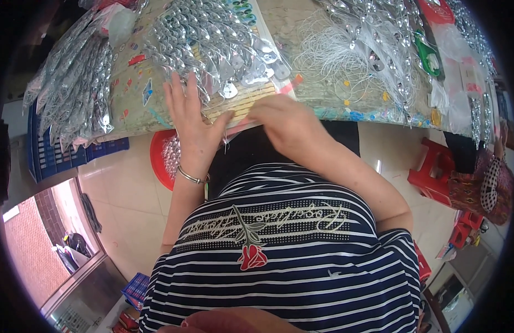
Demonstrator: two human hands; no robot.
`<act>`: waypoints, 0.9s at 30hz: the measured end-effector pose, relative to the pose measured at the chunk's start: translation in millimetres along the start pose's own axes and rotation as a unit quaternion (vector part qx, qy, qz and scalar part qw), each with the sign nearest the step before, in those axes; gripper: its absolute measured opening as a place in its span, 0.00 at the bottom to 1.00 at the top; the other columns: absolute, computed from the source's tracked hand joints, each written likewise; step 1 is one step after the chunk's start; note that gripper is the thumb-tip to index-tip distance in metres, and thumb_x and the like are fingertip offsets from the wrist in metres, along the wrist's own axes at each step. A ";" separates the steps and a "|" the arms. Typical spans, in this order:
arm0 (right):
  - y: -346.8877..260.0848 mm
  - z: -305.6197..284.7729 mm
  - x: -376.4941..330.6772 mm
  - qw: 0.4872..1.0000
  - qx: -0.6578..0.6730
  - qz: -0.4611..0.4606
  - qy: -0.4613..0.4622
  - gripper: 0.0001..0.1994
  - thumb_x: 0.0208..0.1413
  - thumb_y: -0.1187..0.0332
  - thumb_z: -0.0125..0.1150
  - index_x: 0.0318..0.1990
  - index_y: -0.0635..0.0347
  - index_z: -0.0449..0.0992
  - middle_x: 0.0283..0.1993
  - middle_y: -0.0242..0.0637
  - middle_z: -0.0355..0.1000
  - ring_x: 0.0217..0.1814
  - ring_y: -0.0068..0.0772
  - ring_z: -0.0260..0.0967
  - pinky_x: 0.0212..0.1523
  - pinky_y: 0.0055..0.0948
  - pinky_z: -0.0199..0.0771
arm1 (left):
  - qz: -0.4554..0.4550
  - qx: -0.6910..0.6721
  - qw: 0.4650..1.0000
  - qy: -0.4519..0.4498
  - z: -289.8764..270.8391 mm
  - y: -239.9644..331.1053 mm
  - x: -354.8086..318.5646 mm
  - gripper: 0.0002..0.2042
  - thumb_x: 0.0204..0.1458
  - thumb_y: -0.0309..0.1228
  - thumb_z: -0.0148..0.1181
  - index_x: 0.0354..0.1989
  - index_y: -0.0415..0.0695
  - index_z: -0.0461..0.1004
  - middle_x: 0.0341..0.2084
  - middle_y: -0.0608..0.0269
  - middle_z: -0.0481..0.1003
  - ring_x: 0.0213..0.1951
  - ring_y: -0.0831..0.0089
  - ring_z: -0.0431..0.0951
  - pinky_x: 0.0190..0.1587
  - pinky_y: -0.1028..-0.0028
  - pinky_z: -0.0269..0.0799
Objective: Packaging silver tinsel decorations into plastic sleeves with yellow backing cards and applying stickers.
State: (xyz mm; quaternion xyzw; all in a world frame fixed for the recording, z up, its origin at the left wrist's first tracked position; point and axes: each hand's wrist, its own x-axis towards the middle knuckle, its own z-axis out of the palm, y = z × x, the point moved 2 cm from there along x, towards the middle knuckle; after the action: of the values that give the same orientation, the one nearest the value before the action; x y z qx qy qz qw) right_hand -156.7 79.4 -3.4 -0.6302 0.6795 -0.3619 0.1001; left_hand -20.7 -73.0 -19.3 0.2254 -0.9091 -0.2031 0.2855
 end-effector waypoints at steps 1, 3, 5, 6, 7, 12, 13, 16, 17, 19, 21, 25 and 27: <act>2.1 -9.3 -7.3 1.000 -0.011 0.007 0.018 0.21 0.46 0.84 0.54 0.50 0.61 0.69 0.52 0.44 0.66 0.44 0.46 0.68 0.42 0.33 0.71 | 0.011 0.012 1.000 0.018 -2.6 6.6 2.3 0.42 0.36 0.32 0.71 0.63 0.40 0.57 0.65 0.38 0.48 0.66 0.39 0.45 0.65 0.52 0.44; 11.7 -25.8 -11.8 0.985 -0.027 0.122 0.119 0.20 0.47 0.84 0.55 0.51 0.61 0.69 0.51 0.42 0.64 0.41 0.38 0.67 0.39 0.28 0.70 | 0.022 0.024 0.999 0.035 0.8 18.0 1.2 0.39 0.36 0.33 0.72 0.61 0.40 0.61 0.64 0.39 0.51 0.65 0.42 0.49 0.64 0.53 0.46; 25.3 -30.6 -9.1 0.978 -0.043 0.122 0.166 0.21 0.48 0.80 0.58 0.52 0.60 0.68 0.51 0.42 0.63 0.40 0.32 0.65 0.36 0.26 0.70 | 0.075 -0.057 0.988 0.124 6.5 38.1 0.6 0.28 0.39 0.34 0.72 0.51 0.42 0.70 0.56 0.45 0.63 0.58 0.49 0.61 0.59 0.55 0.54; 30.8 -30.8 -7.3 0.971 -0.080 0.148 0.171 0.21 0.48 0.78 0.60 0.52 0.61 0.67 0.52 0.42 0.62 0.42 0.33 0.65 0.36 0.27 0.70 | 0.090 -0.113 0.978 0.150 7.4 53.5 -2.7 0.18 0.41 0.34 0.71 0.39 0.45 0.73 0.42 0.54 0.73 0.44 0.57 0.71 0.49 0.58 0.62; 37.9 -28.8 -5.6 0.963 -0.114 0.172 0.174 0.22 0.48 0.76 0.61 0.52 0.61 0.67 0.53 0.43 0.62 0.44 0.35 0.65 0.36 0.28 0.70 | 0.128 -0.214 0.963 0.106 11.1 65.2 -3.6 0.14 0.41 0.32 0.70 0.35 0.45 0.74 0.32 0.59 0.74 0.35 0.58 0.73 0.41 0.62 0.66; 64.3 -22.9 -1.8 0.970 -0.066 0.174 0.156 0.18 0.50 0.72 0.62 0.49 0.63 0.69 0.46 0.46 0.67 0.40 0.43 0.69 0.39 0.32 0.71 | 0.128 -0.205 0.969 -0.056 39.5 71.9 -0.3 0.09 0.49 0.23 0.59 0.39 0.37 0.74 0.33 0.53 0.75 0.36 0.55 0.74 0.40 0.64 0.69; 67.5 -22.0 -0.6 0.976 -0.064 0.153 0.143 0.15 0.51 0.73 0.61 0.46 0.64 0.70 0.42 0.45 0.69 0.39 0.44 0.70 0.39 0.33 0.71 | 0.129 -0.202 0.969 -0.056 43.4 71.4 2.3 0.09 0.49 0.23 0.59 0.39 0.37 0.74 0.33 0.53 0.75 0.36 0.55 0.74 0.40 0.64 0.69; 62.4 -21.2 1.5 0.980 -0.038 0.137 0.142 0.09 0.53 0.73 0.58 0.41 0.65 0.73 0.36 0.45 0.71 0.37 0.46 0.71 0.39 0.35 0.71 | 0.122 -0.174 0.975 -0.065 56.4 69.1 7.0 0.11 0.50 0.20 0.54 0.43 0.34 0.73 0.40 0.50 0.73 0.42 0.54 0.73 0.46 0.63 0.68; 59.0 -21.8 2.3 0.978 -0.016 0.142 0.153 0.07 0.54 0.73 0.57 0.39 0.65 0.74 0.34 0.45 0.71 0.37 0.47 0.71 0.39 0.35 0.71 | 0.122 -0.171 0.976 -0.064 58.8 69.6 9.7 0.11 0.50 0.20 0.54 0.43 0.34 0.73 0.40 0.50 0.73 0.42 0.54 0.73 0.46 0.63 0.68; 56.8 -23.0 3.1 0.979 -0.021 0.136 0.150 0.07 0.54 0.73 0.57 0.39 0.65 0.73 0.34 0.45 0.72 0.37 0.47 0.71 0.38 0.35 0.71 | 0.136 -0.164 0.976 -0.051 62.3 70.5 15.1 0.13 0.50 0.19 0.53 0.45 0.33 0.72 0.42 0.49 0.73 0.43 0.53 0.73 0.48 0.63 0.68; 54.0 -23.3 4.7 0.980 -0.027 0.131 0.147 0.07 0.54 0.72 0.57 0.39 0.65 0.73 0.35 0.46 0.72 0.38 0.47 0.71 0.38 0.35 0.71 | 0.133 -0.148 0.979 -0.046 64.5 69.4 17.6 0.14 0.50 0.19 0.52 0.46 0.33 0.71 0.42 0.48 0.73 0.43 0.53 0.73 0.48 0.63 0.68; 47.4 -24.1 2.1 0.979 0.017 0.147 0.143 0.06 0.53 0.73 0.54 0.37 0.63 0.73 0.34 0.48 0.71 0.38 0.53 0.70 0.38 0.41 0.70 | 0.124 -0.099 0.987 -0.021 65.3 65.8 18.9 0.19 0.46 0.18 0.51 0.50 0.32 0.68 0.43 0.47 0.71 0.44 0.53 0.71 0.49 0.62 0.68; 47.3 -22.8 -0.6 0.977 0.039 0.159 0.138 0.06 0.53 0.73 0.53 0.37 0.63 0.74 0.34 0.49 0.71 0.38 0.53 0.70 0.38 0.41 0.70 | 0.093 -0.088 0.991 -0.048 61.8 59.7 22.7 0.20 0.46 0.18 0.52 0.51 0.32 0.68 0.43 0.47 0.71 0.44 0.53 0.71 0.49 0.62 0.68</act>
State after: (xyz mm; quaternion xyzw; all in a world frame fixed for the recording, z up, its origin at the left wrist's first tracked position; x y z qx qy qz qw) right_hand -207.2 85.6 -16.5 -0.4538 0.7638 -0.4509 0.0861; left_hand -92.7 -21.3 -26.5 0.1036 -0.9172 -0.2657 0.2781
